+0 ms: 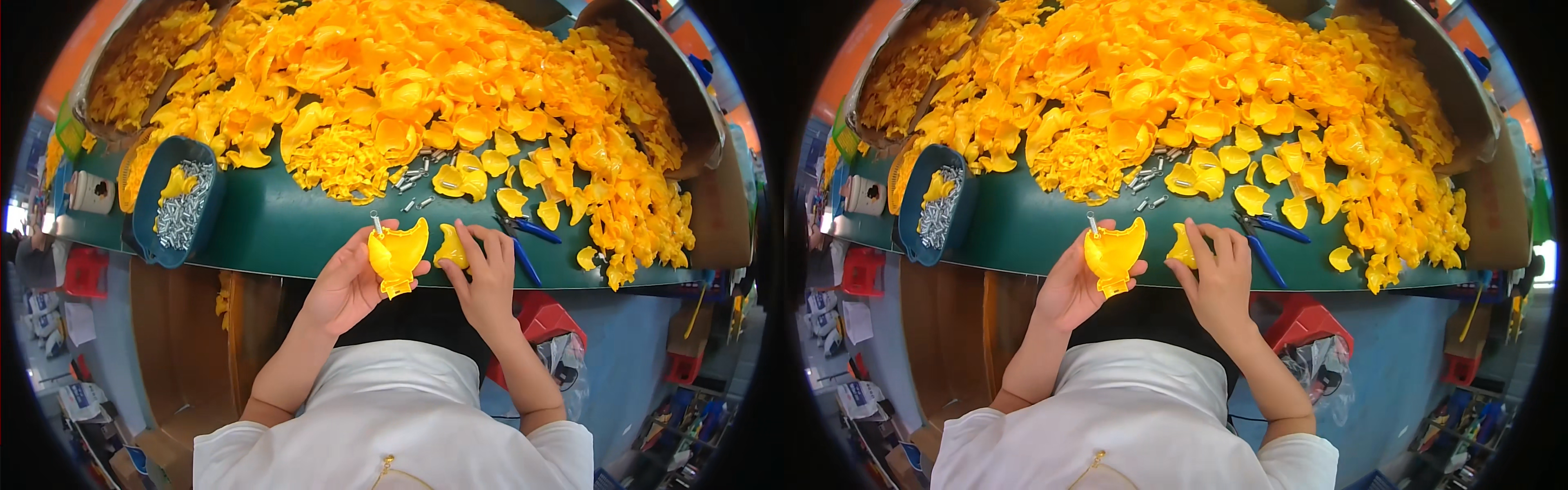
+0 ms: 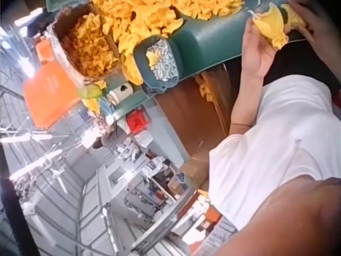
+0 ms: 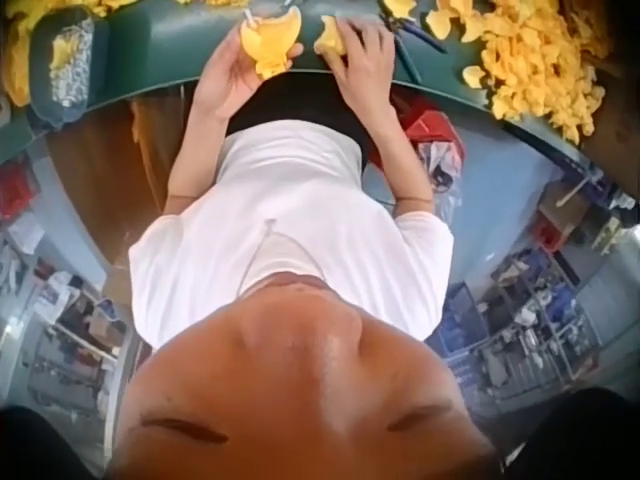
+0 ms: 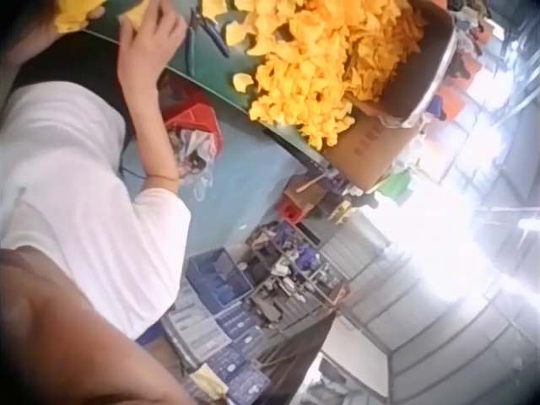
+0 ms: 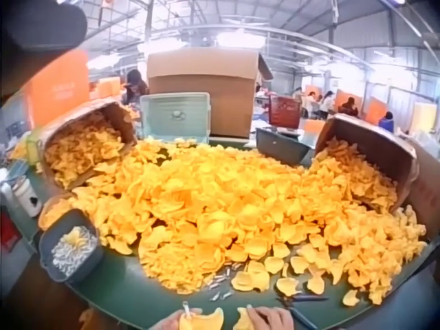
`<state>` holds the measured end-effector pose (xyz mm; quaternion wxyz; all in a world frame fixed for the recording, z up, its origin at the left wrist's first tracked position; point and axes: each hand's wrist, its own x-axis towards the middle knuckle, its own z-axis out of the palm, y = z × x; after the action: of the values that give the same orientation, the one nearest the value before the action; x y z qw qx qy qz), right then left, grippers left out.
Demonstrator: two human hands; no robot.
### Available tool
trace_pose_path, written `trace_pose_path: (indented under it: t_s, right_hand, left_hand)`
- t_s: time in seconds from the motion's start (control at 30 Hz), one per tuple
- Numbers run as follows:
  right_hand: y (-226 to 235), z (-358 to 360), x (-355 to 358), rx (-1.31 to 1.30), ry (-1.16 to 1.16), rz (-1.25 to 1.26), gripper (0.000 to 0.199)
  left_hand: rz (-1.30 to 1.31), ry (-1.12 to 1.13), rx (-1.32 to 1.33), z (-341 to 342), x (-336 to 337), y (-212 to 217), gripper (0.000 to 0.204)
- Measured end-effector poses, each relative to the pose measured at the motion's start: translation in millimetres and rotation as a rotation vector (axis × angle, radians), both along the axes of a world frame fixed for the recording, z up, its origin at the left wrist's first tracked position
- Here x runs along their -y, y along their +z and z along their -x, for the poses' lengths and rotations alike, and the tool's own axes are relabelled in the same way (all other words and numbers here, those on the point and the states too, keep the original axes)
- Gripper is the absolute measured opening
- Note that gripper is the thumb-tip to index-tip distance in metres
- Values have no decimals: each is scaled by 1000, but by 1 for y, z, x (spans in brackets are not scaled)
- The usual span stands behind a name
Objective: Assembling yellow plastic toy parts by inserting small white connecting pins into the components.
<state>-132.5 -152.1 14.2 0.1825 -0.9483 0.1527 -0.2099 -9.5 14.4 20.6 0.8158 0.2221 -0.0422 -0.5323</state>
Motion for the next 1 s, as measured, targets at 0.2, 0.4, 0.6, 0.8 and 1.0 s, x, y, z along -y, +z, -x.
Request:
trace_pose_path:
  t_s: [0.2,0.4,0.6,0.8,1.0]
  right_hand:
    - [-4,-1,-2,7,48,-81,55]
    - [-7,-4,-2,74,43,-137,51]
    - [6,-10,1,93,14,-101,38]
    - [26,-37,46,85,-51,-43,14]
    - [39,-45,50,115,-92,-80,13]
  left_hand:
    - [14,-10,-5,0,-4,-3,50]
    - [9,-42,21,1,0,-1,55]
    - [27,1,-74,-4,-9,-15,50]
    - [-10,65,-178,-6,-22,-21,48]
    - [-40,93,-245,-7,-35,-21,50]
